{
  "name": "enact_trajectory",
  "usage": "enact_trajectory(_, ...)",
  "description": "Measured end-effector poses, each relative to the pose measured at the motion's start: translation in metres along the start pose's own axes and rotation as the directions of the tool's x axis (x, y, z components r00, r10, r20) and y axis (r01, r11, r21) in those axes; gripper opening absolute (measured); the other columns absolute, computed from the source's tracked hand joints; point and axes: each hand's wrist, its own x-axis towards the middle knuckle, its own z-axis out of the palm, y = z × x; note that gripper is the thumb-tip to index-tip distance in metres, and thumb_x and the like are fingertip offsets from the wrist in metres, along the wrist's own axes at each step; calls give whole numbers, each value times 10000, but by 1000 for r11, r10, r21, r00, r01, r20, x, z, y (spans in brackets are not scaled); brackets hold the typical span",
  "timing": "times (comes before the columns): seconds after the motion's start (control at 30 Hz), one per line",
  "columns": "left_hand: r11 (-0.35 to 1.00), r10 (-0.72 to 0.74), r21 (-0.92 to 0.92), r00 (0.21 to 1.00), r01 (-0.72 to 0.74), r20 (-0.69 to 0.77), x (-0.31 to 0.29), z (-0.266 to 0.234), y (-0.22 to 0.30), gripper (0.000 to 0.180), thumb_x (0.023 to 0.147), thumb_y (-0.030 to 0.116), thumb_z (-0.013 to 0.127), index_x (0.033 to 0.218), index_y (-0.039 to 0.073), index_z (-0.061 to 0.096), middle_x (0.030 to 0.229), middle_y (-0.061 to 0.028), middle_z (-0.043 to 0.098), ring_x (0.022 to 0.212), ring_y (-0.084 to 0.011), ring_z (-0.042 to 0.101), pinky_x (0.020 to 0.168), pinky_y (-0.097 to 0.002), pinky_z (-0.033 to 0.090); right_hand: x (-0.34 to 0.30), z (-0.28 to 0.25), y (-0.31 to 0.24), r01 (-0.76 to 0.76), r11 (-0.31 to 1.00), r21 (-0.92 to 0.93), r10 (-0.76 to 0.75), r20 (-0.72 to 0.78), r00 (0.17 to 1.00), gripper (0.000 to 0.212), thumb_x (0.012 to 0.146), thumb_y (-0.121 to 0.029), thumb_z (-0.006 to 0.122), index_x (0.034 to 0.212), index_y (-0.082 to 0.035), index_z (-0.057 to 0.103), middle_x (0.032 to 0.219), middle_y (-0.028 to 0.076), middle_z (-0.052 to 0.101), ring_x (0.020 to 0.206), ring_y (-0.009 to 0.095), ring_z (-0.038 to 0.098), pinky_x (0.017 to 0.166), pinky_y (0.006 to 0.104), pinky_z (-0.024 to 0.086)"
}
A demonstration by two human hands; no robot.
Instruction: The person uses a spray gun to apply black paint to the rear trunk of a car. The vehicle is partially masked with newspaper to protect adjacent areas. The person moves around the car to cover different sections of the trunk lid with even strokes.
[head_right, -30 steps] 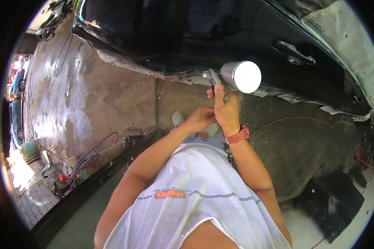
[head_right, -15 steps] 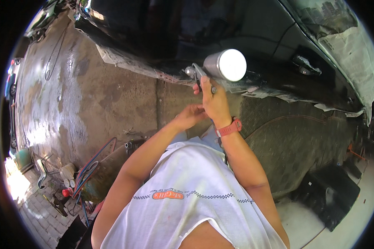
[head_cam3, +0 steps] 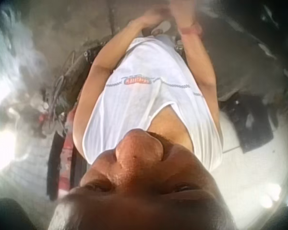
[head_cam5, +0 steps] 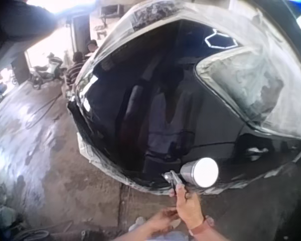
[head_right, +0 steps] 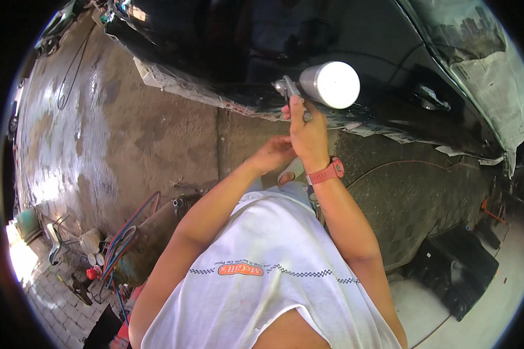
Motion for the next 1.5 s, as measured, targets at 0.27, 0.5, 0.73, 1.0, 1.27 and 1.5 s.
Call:
enact_trajectory(0.27, 999, 5, -52, 995, -10, -97, -42, -62, -24, 502, 1024, 236, 666, 1455, 18, 529, 1362, -105, 643, 1250, -192, 594, 1111, -352, 426, 5, 56, 18, 98, 986, -131, -79, 142, 987, 548, 1046, -461, 544, 1355, -22, 653, 1144, 245, 734, 1115, 378, 700, 945, 400, 525)
enact_trajectory(0.5, 931, -304, 6, 786, 364, -539, -111, -150, -124, 605, 984, 386, 698, 1459, 43, 546, 1355, -157, 651, 1200, -257, 633, 1047, -396, 473, 5, 78, 24, 155, 977, -147, -130, 170, 977, 538, 1051, -440, 549, 1366, -14, 640, 1103, 213, 728, 1065, 338, 687, 926, 381, 517)
enact_trajectory(0.73, 707, -241, 291, 607, 644, -757, -197, -214, -228, 541, 919, 433, 717, 1272, 24, 688, 1187, -197, 734, 1132, -308, 698, 976, -415, 530, 1, 65, 8, 92, 993, -74, -82, 134, 988, 546, 1074, -436, 533, 1285, 51, 665, 854, 76, 732, 780, 137, 665, 753, 302, 521)
enact_trajectory(1.0, 661, -214, 357, 622, 660, -754, -211, -200, -226, 522, 909, 457, 703, 1217, 36, 717, 1130, -203, 750, 1093, -337, 716, 964, -429, 539, 5, 72, 18, 120, 988, -99, -112, 84, 990, 537, 1068, -425, 550, 1289, 50, 665, 857, 97, 746, 778, 146, 675, 745, 304, 528)
enact_trajectory(1.27, 695, -208, 359, 653, 622, -729, -186, -189, -213, 493, 933, 432, 684, 1228, 39, 712, 1169, -194, 743, 1115, -330, 709, 972, -421, 535, 8, 96, 20, 153, 978, -140, -129, 166, 978, 515, 1064, -428, 546, 1275, 24, 672, 870, 119, 734, 787, 197, 679, 759, 332, 532)
enact_trajectory(1.5, 705, -202, 328, 621, 629, -757, -184, -191, -211, 483, 933, 438, 682, 1225, 55, 714, 1172, -193, 741, 1129, -330, 703, 977, -423, 532, -3, 64, -4, 37, 997, -67, -25, 168, 985, 560, 1076, -498, 497, 1080, 24, 702, 855, 56, 716, 774, 101, 650, 557, 270, 470)
